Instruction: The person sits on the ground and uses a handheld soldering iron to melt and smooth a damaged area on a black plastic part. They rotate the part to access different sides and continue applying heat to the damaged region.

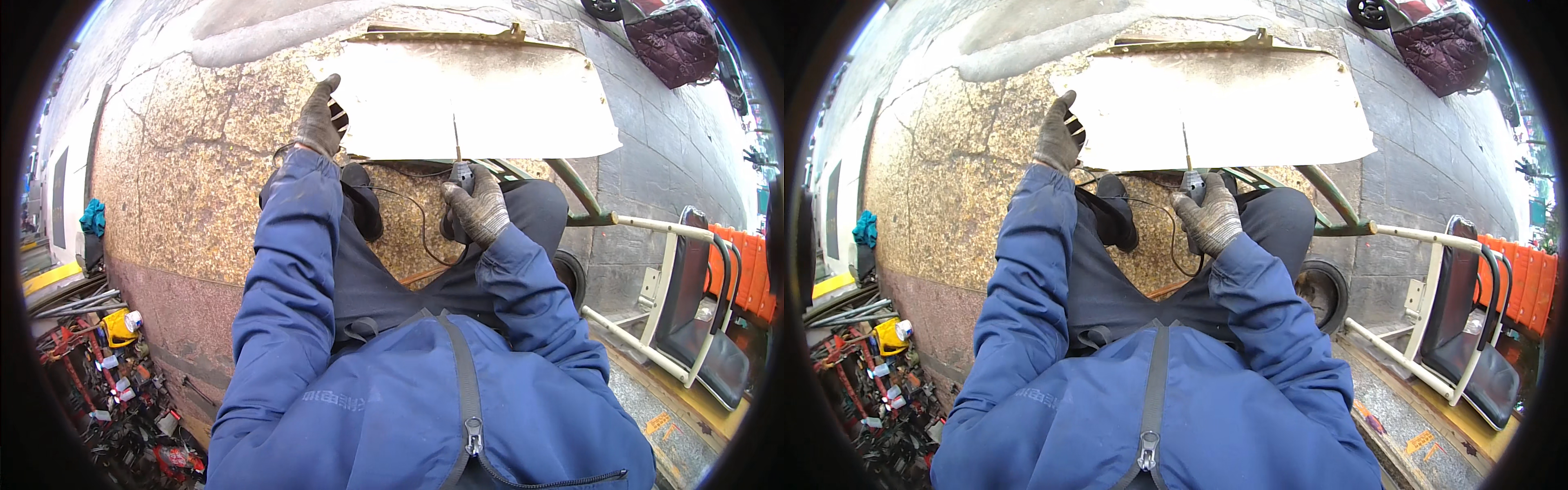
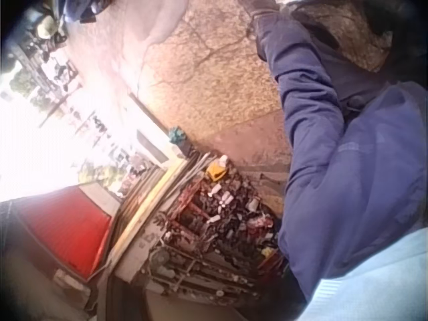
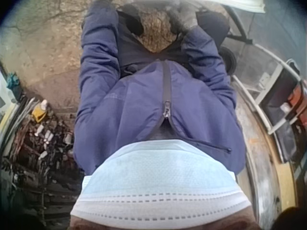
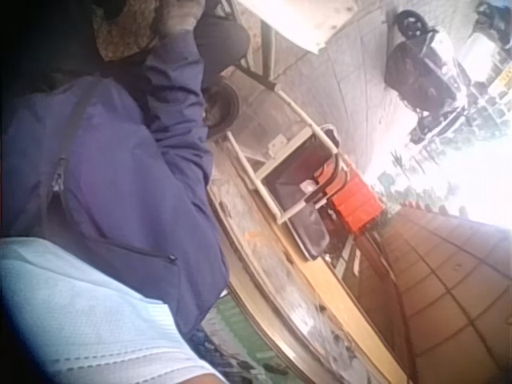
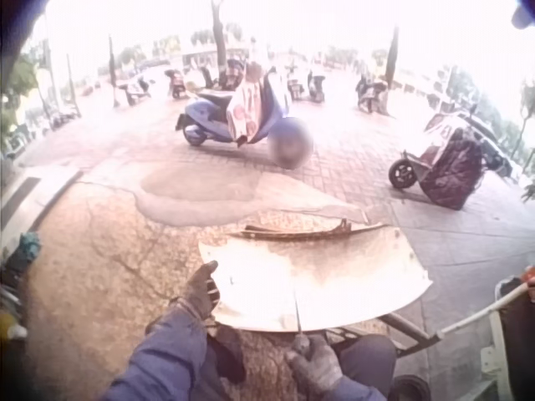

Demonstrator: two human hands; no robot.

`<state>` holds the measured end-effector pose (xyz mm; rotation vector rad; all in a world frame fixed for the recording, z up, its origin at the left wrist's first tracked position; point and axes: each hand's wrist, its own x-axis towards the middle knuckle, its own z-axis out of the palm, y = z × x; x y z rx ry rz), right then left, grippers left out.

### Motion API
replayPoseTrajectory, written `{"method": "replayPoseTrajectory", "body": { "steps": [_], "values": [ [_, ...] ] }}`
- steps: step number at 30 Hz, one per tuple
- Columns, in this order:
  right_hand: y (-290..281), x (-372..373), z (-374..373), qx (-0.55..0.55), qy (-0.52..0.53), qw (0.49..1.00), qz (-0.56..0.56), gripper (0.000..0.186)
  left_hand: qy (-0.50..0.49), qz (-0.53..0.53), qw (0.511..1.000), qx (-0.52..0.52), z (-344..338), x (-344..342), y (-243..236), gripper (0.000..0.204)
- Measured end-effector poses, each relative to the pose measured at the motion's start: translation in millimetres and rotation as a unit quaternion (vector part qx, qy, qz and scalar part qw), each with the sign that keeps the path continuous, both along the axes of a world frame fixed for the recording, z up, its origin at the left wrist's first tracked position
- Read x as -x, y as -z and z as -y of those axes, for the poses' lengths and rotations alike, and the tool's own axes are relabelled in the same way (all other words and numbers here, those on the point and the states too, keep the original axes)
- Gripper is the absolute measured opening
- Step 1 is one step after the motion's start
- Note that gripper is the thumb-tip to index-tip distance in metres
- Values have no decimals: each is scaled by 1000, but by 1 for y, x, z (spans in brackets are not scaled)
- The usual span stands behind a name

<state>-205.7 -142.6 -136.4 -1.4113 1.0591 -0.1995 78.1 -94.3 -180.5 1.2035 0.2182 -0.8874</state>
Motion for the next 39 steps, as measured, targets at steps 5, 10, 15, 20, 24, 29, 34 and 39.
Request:
{"method": "replayPoseTrajectory", "body": {
  "steps": [5, 10, 15, 20, 24, 29, 34, 39],
  "values": [
    [18, -6, 4, 7, -43, 999, 14, 28, 97, -28, 994, 45, 8, -21, 47, 28],
    [37, -8, -6, 144, -74, 987, -19, 46, 164, -102, 971, 142, -6, -15, 48, 42],
    [16, -2, -16, 104, -78, 990, -60, 53, 234, -120, 962, 76, -11, -12, 29, 43],
    [12, 19, -22, 127, -76, 987, -57, 50, 241, -40, 962, 124, -8, -41, 113, 49],
    [23, 25, -25, 111, -65, 990, -54, 48, 224, 31, 968, 112, -10, -56, 162, 47],
    [49, 20, -13, 164, -147, 969, -111, 55, 157, 191, 968, 38, -31, -24, 148, 34],
    [44, 18, -15, -128, -33, 991, 21, 24, 128, 29, 990, 41, -37, 20, 91, 35],
    [24, 1, -14, -124, -39, 991, 19, 37, 86, 48, 991, 88, -38, 51, 26, 45]
  ]
}}
